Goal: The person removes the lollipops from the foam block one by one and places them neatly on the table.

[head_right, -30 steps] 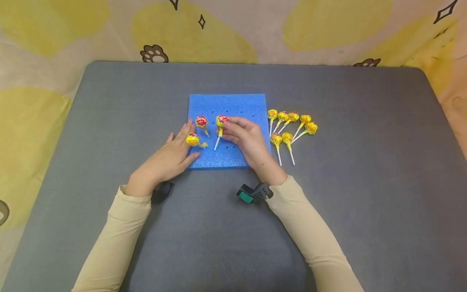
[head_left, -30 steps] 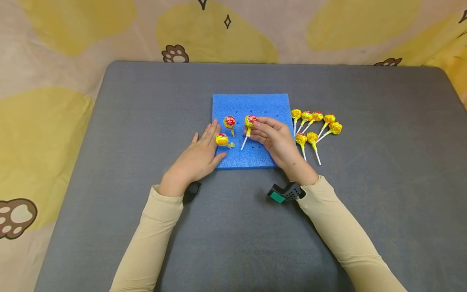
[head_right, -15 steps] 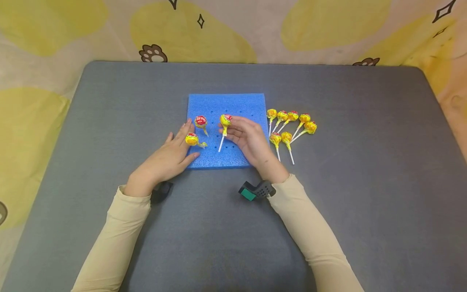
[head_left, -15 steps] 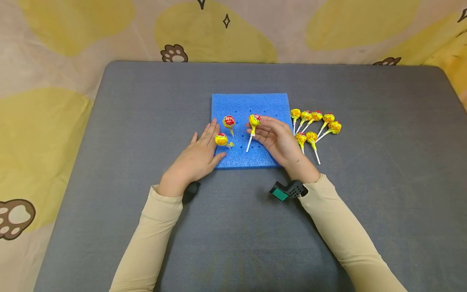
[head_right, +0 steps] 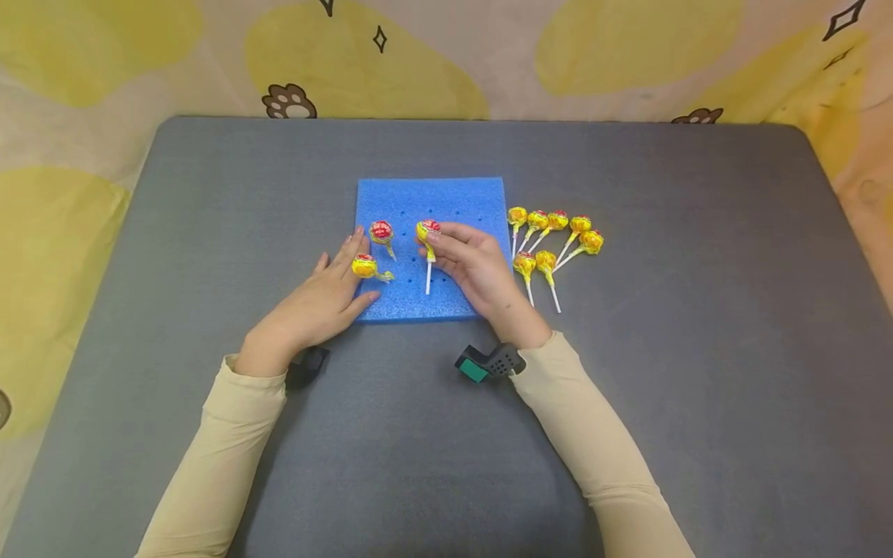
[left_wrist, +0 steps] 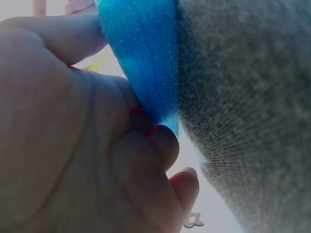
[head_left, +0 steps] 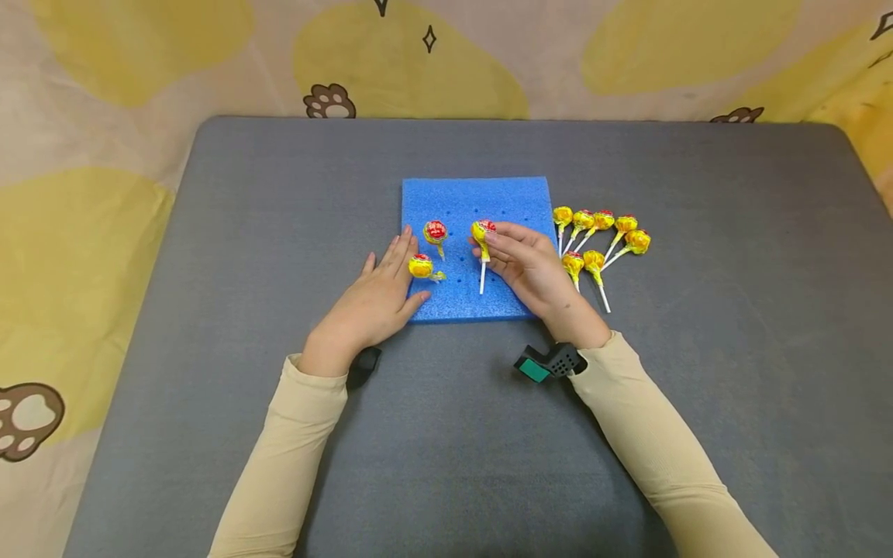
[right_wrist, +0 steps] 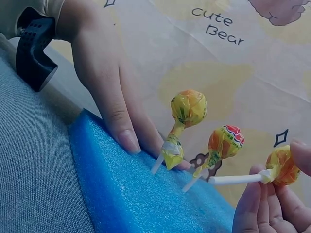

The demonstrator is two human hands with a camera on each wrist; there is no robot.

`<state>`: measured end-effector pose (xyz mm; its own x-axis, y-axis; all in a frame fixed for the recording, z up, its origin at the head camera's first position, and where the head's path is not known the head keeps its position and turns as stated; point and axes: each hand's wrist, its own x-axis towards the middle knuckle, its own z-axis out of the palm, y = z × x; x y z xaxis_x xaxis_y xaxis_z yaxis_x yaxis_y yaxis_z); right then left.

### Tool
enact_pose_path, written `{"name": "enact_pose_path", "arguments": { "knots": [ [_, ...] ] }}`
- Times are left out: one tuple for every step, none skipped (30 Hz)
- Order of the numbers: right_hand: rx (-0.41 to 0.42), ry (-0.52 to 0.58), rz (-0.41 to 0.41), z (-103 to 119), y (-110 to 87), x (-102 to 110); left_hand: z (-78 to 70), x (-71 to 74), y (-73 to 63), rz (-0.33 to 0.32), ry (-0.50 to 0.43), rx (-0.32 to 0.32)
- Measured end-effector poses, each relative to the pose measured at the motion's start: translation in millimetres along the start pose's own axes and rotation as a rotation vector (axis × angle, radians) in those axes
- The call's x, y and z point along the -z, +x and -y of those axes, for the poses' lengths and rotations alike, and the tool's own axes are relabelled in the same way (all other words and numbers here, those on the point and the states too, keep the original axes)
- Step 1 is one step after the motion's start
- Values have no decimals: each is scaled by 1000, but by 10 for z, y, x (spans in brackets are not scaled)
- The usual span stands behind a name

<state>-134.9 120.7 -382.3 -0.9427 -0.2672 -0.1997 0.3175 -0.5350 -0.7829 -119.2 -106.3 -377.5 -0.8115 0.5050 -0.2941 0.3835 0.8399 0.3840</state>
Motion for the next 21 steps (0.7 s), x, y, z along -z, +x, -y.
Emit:
{"name": "enact_pose_path", "arguments": {
  "knots": [
    [-1, 0, 2, -1, -1, 0, 1, 2, -2, -1, 1, 0],
    [-2, 0, 6, -2, -3, -2, 2, 1, -3, -1, 2, 2],
    [-5, 5, 9, -2, -5, -1, 3, -1, -4, 0, 3, 4],
    [-9, 5, 12, -1, -9, -4, 5, -3, -5, 0, 2, 5],
    [-11, 0, 11, -2, -13, -4, 6, -6, -6, 1, 2, 5],
    [-14, -7, 7, 1, -19, -8, 9, -11, -7, 2, 3, 4],
    [-16, -12, 2, 5, -26, -12, 9, -17, -6, 3, 3, 4],
    [-17, -16, -3, 8, -32, -14, 10, -22, -3, 2, 3, 3],
    [-15, -24, -7, 10, -39, -13, 10, -25, -1, 1, 3, 0],
    [-12, -29, -9, 12, -46, -10, 9, -29, 1, 0, 4, -1],
    [-10, -31, -8, 14, -56, -4, 8, -33, 4, -1, 4, -3],
    [-9, -30, -4, 15, -66, 6, 6, -35, 5, -2, 4, -3],
    [-7, -28, 3, 18, -81, 16, 5, -34, 7, -5, 2, -4],
    [-5, -26, 14, 21, -98, 31, 4, -34, 6, -5, 0, -4],
    [-4, -17, 29, 23, -114, 50, 4, -33, 5, -6, 0, -5],
    [-6, -15, 40, 28, -134, 64, 5, -31, 4, -7, -2, -5],
    [-6, -17, 51, 34, -154, 80, 6, -29, 3, -9, -2, -6],
    [-5, -18, 60, 41, -175, 97, 7, -27, 1, -11, -2, -8],
    [-4, -22, 69, 48, -196, 112, 8, -25, 1, -13, -2, -10],
    [-3, -22, 81, 55, -214, 132, 8, -23, -1, -13, 0, -11],
    [0, -28, 87, 62, -233, 148, 10, -19, -2, -14, 2, -14]
  ]
}}
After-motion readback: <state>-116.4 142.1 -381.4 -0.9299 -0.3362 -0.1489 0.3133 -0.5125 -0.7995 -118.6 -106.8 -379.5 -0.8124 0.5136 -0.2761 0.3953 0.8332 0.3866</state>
